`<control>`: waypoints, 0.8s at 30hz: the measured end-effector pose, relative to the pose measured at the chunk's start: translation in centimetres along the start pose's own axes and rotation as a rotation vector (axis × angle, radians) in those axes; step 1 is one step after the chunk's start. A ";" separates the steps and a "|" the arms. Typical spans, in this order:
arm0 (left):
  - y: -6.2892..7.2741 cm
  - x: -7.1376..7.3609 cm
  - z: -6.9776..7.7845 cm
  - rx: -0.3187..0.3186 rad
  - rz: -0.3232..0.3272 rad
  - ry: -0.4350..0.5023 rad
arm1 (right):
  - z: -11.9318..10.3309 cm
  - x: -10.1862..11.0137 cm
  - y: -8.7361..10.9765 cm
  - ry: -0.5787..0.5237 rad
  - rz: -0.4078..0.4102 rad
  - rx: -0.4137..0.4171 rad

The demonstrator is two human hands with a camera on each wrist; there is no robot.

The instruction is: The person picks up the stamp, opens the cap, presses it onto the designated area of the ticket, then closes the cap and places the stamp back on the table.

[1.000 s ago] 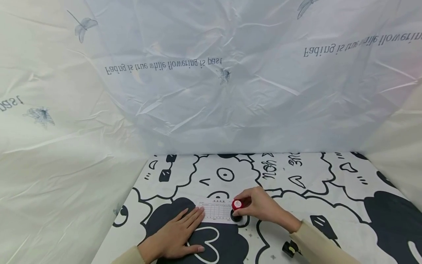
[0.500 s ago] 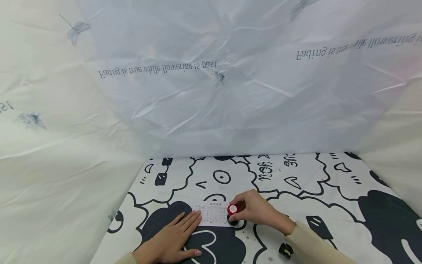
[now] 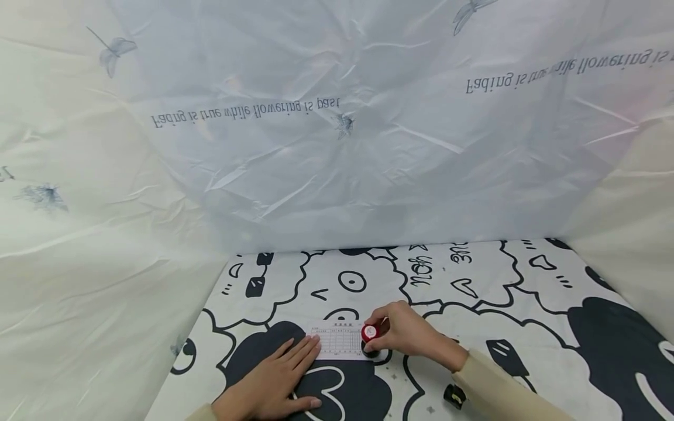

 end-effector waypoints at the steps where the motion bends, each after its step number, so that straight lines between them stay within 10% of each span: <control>1: 0.0 0.0 0.0 -0.002 -0.002 -0.003 | 0.1 0.0 0.0 -0.003 0.001 -0.006; 19: -0.8 0.7 -0.8 0.071 -0.089 0.137 | -1.4 1.8 0.6 0.054 0.066 0.018; 24: -1.5 1.9 -1.3 0.120 -0.029 0.224 | -2.0 3.1 0.8 0.049 0.116 0.055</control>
Point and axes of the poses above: each hand's wrist, its own y-axis away from the middle knuckle, its own x-axis out of the back of the hand, z = x × y, the point moved 8 cm from there along -y, towards the middle knuckle, and after that the axes turned 7 degrees about z, right-handed, at the moved point
